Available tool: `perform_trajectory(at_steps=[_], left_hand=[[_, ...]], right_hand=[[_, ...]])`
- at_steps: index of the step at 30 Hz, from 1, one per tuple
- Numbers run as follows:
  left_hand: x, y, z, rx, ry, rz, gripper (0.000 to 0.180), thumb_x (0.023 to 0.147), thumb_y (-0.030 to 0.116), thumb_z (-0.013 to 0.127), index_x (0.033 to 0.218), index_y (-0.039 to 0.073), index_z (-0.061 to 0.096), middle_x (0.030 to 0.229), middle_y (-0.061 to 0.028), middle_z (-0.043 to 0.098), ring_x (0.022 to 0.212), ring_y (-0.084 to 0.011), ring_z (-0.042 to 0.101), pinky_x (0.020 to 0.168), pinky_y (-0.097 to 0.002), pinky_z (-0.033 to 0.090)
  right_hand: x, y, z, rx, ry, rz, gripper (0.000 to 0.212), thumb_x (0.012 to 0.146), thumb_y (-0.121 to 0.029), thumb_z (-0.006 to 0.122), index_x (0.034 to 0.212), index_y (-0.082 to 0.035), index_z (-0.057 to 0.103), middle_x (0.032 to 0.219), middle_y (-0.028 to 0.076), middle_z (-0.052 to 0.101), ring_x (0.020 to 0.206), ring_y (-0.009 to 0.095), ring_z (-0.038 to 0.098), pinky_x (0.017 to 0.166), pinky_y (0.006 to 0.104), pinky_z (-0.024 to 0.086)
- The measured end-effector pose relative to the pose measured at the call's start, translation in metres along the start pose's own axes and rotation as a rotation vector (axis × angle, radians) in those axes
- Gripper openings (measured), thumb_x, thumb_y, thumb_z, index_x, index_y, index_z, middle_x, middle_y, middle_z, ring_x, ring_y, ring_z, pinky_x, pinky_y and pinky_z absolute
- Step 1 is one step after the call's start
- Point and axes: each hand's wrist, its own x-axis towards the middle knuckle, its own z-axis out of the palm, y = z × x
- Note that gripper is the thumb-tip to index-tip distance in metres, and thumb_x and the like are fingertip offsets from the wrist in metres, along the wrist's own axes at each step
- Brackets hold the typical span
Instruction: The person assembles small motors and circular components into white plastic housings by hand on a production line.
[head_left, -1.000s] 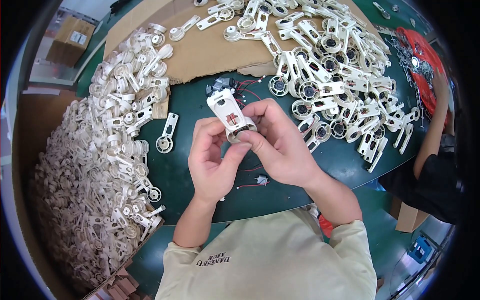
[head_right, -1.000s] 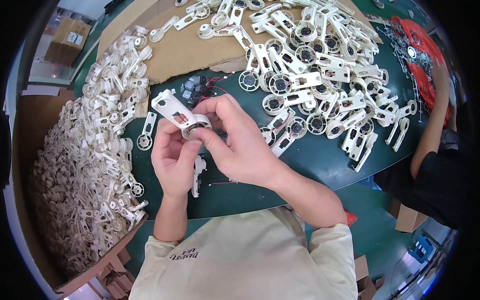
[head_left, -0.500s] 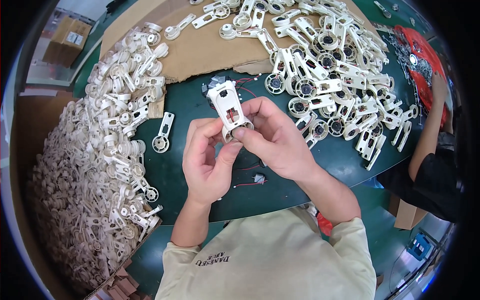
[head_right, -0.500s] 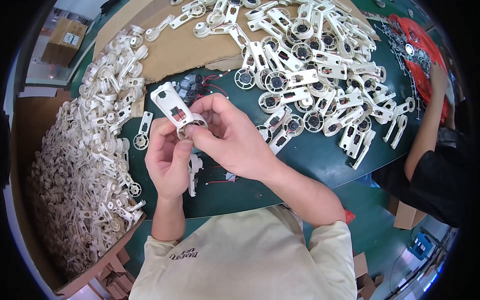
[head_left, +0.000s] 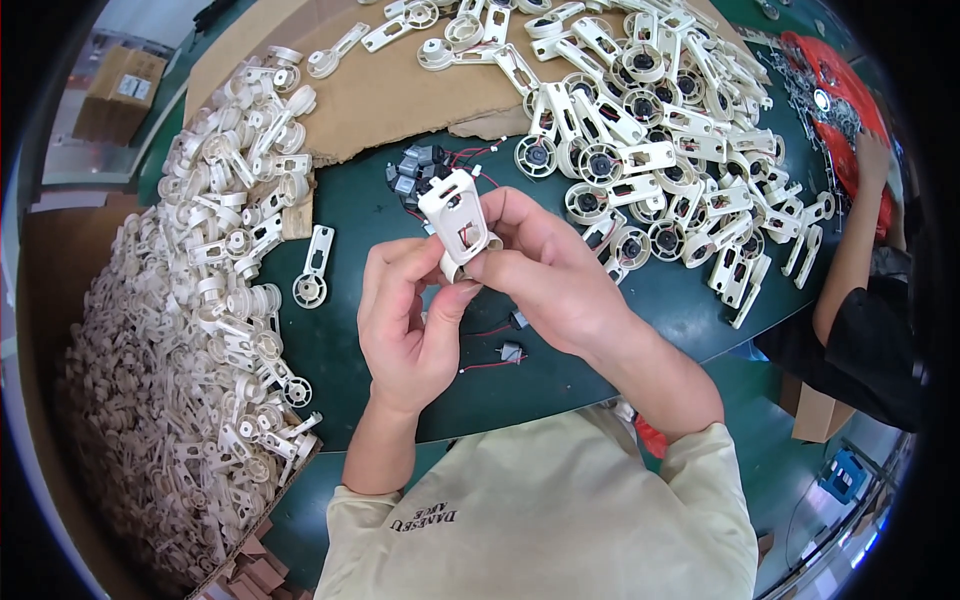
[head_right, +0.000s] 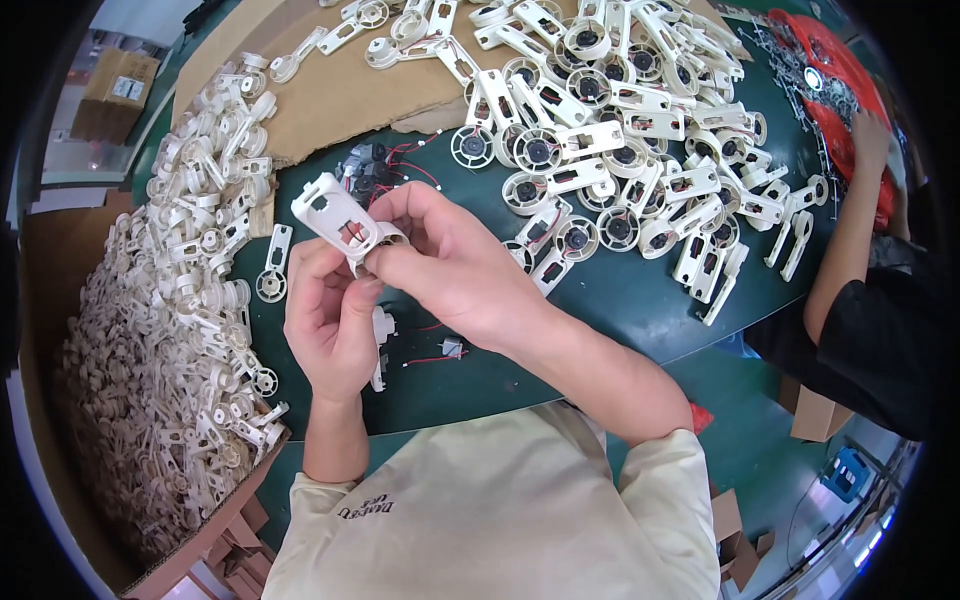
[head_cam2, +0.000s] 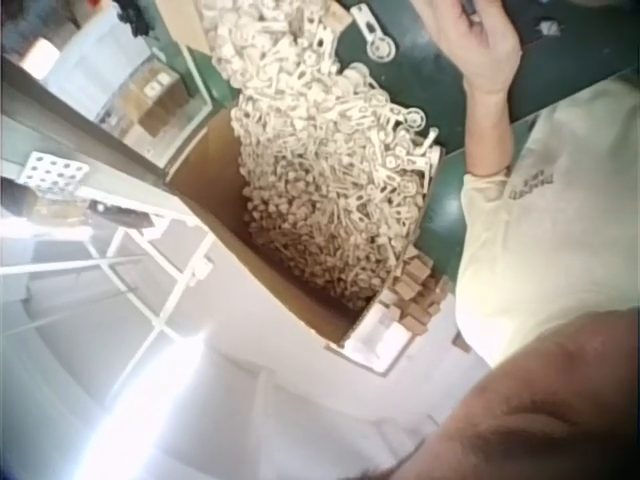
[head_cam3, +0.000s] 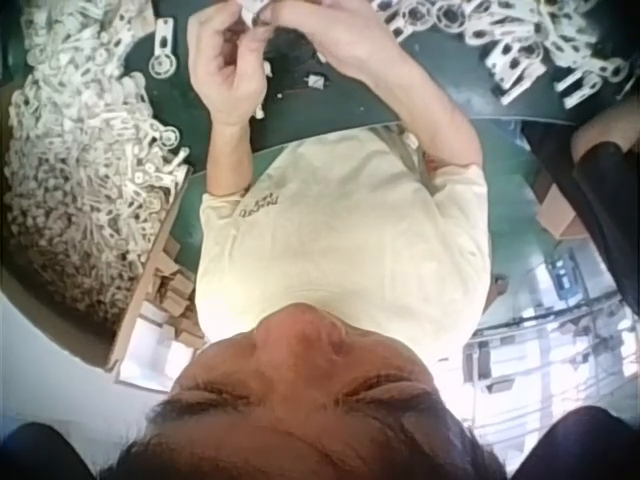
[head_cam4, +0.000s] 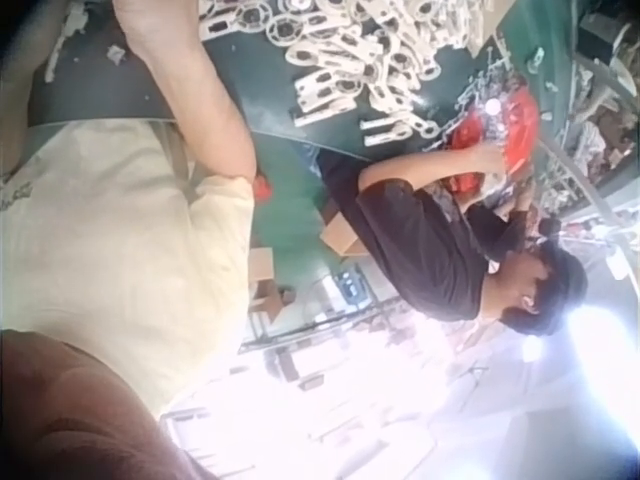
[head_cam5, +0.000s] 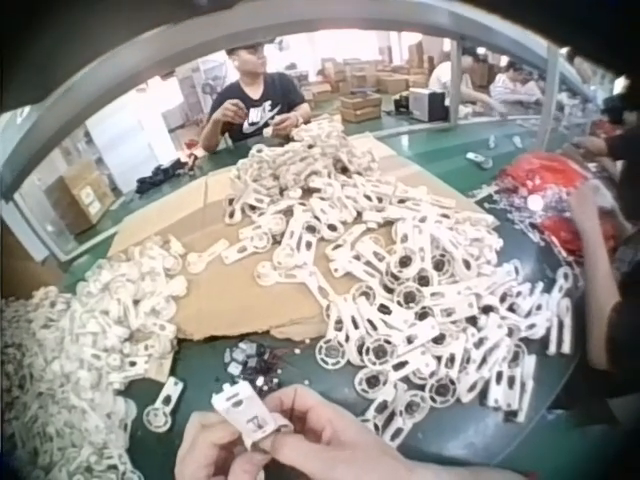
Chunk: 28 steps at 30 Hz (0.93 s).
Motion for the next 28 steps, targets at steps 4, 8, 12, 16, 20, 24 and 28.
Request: perform_trajectory(at_steps=[4,8,12,16,20,24,28], left_hand=[[-0.001,0.000,-0.002,0.050,-0.031,0.018,0.035,0.085,-0.002,0.071,0.119,-0.004,0.061,0.106,-0.0137,0.058,0.082,-0.0161,0.061,0.068,-0.0258,0.052],[-0.001,0.000,-0.003,0.030,-0.043,-0.043,0.035,0.084,-0.002,0.072,0.118,-0.004,0.062,0.106,-0.0136,0.058,0.080,-0.0149,0.062,0.066,-0.0253,0.052],[0.000,-0.001,-0.005,-0.073,-0.019,-0.063,0.038,0.085,-0.003,0.071,0.121,-0.005,0.059,0.108,-0.0122,0.057,0.084,-0.0151,0.063,0.070,-0.0255,0.053],[0.002,0.000,-0.005,-0.291,-0.002,-0.160,0.040,0.086,-0.005,0.070,0.123,-0.006,0.056,0.111,-0.0101,0.055,0.090,-0.0163,0.064,0.077,-0.0272,0.053],[0.001,-0.003,-0.004,-0.279,0.030,-0.180,0.032,0.083,-0.003,0.073,0.111,-0.004,0.057,0.104,-0.0078,0.056,0.085,-0.0126,0.061,0.074,-0.0260,0.051],[-0.001,-0.006,-0.006,-0.260,0.013,-0.231,0.029,0.081,-0.002,0.076,0.103,-0.001,0.057,0.098,-0.0058,0.058,0.078,-0.0088,0.057,0.070,-0.0242,0.049],[0.008,-0.010,-0.014,-0.068,-0.040,-0.104,0.033,0.083,0.001,0.076,0.111,0.000,0.058,0.099,-0.0074,0.059,0.078,-0.0120,0.058,0.071,-0.0240,0.049]], right_hand=[[-0.002,-0.005,-0.001,-0.241,0.028,0.004,0.026,0.089,-0.009,0.061,0.112,0.000,0.052,0.096,0.003,0.060,0.084,0.008,0.058,0.072,0.0239,0.048],[-0.003,-0.007,-0.006,-0.298,0.021,-0.006,0.027,0.089,-0.009,0.061,0.112,0.001,0.052,0.095,0.003,0.060,0.082,0.008,0.059,0.070,0.0242,0.049],[-0.003,-0.015,-0.002,-0.249,-0.019,0.000,0.031,0.090,-0.006,0.061,0.118,0.002,0.052,0.101,0.006,0.061,0.090,0.011,0.061,0.078,0.0253,0.051],[-0.005,-0.017,-0.003,-0.233,-0.068,-0.041,0.031,0.093,-0.003,0.060,0.122,0.002,0.051,0.106,0.008,0.060,0.097,0.012,0.061,0.085,0.0267,0.052],[-0.004,-0.001,-0.004,-0.342,-0.037,-0.138,0.028,0.094,0.001,0.058,0.121,0.001,0.051,0.102,0.006,0.060,0.098,0.012,0.061,0.084,0.0286,0.053],[-0.007,0.008,-0.002,-0.497,0.025,-0.205,0.023,0.094,0.003,0.057,0.115,0.001,0.051,0.100,0.006,0.060,0.092,0.011,0.061,0.079,0.0255,0.052],[-0.001,0.006,0.001,-0.436,-0.005,-0.192,0.023,0.094,0.002,0.058,0.115,-0.001,0.051,0.099,0.009,0.061,0.089,0.013,0.063,0.078,0.0275,0.053]])
